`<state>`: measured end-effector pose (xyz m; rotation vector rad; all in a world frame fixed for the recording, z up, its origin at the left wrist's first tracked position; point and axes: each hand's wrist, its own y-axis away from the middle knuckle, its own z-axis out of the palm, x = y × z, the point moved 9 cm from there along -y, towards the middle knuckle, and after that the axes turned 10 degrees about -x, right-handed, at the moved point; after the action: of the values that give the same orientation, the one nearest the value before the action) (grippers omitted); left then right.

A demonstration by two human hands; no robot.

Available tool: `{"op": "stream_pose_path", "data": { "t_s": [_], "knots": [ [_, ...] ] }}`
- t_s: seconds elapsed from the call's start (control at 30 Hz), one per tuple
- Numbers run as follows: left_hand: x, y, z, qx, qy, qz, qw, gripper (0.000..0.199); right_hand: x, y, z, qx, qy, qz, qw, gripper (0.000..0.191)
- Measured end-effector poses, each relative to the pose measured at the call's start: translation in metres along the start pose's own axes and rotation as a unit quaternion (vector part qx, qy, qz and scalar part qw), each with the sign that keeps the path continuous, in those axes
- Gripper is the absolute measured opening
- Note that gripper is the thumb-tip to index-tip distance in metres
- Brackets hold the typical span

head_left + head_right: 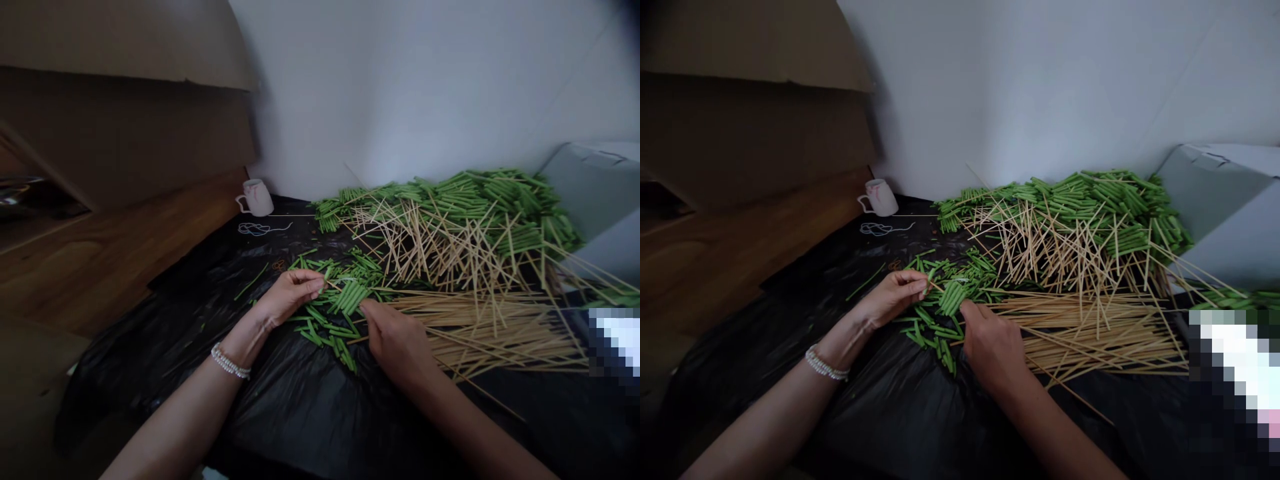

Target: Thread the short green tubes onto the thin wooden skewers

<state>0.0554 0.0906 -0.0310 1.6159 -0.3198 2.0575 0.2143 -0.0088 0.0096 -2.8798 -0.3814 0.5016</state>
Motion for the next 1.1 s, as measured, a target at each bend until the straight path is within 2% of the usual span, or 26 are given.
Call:
{"op": "stream_pose_path", "data": {
  "t_s": [0.23,0.33,0.4,0.47,0.53,0.6,0.73,0.8,0.87,0.97,1.1],
  "knots": [
    [-0.01,0.0,0.013,-0.037,-0.038,-0.026,0.998,0.022,-0.004,0.0,0.007,-0.013,-0.012,-0.017,1.0,0.026],
    [-0.007,0.0,0.016,-0.046,-0.062,-0.017,0.997,0.023,-0.006,0.0,0.006,-0.014,-0.009,-0.017,1.0,0.026],
    [0.002,0.0,0.011,-0.033,-0.089,0.006,0.995,0.027,-0.004,-0.001,0.003,-0.008,-0.009,-0.012,1.0,0.027],
    [0.017,0.001,-0.002,0.009,-0.142,0.044,0.989,0.031,0.0,-0.001,0.0,0.001,-0.014,-0.005,1.0,0.028],
    [0.033,0.004,-0.019,0.074,-0.24,0.08,0.965,0.03,0.004,0.0,-0.003,0.013,-0.019,0.001,1.0,0.027],
    [0.045,0.006,-0.03,0.121,-0.372,0.096,0.915,0.023,0.008,0.0,-0.004,0.022,-0.023,0.006,0.999,0.027],
    [0.044,0.005,-0.028,0.125,-0.598,0.087,0.787,0.017,0.008,0.0,-0.004,0.025,-0.025,0.001,0.999,0.027],
    [0.038,0.004,-0.026,0.121,-0.658,0.076,0.739,0.02,0.006,0.0,-0.004,0.024,-0.025,0.001,0.999,0.027],
    [0.034,0.004,-0.026,0.135,-0.693,0.061,0.706,0.022,0.005,0.0,-0.004,0.02,-0.024,0.001,1.0,0.027],
    [0.033,0.004,-0.03,0.152,-0.706,0.041,0.691,0.02,0.003,0.0,-0.004,0.019,-0.025,0.0,1.0,0.026],
    [0.043,0.006,-0.032,0.169,-0.664,0.07,0.725,0.016,0.004,-0.001,-0.004,0.022,-0.025,0.001,0.999,0.026]
  ]
}}
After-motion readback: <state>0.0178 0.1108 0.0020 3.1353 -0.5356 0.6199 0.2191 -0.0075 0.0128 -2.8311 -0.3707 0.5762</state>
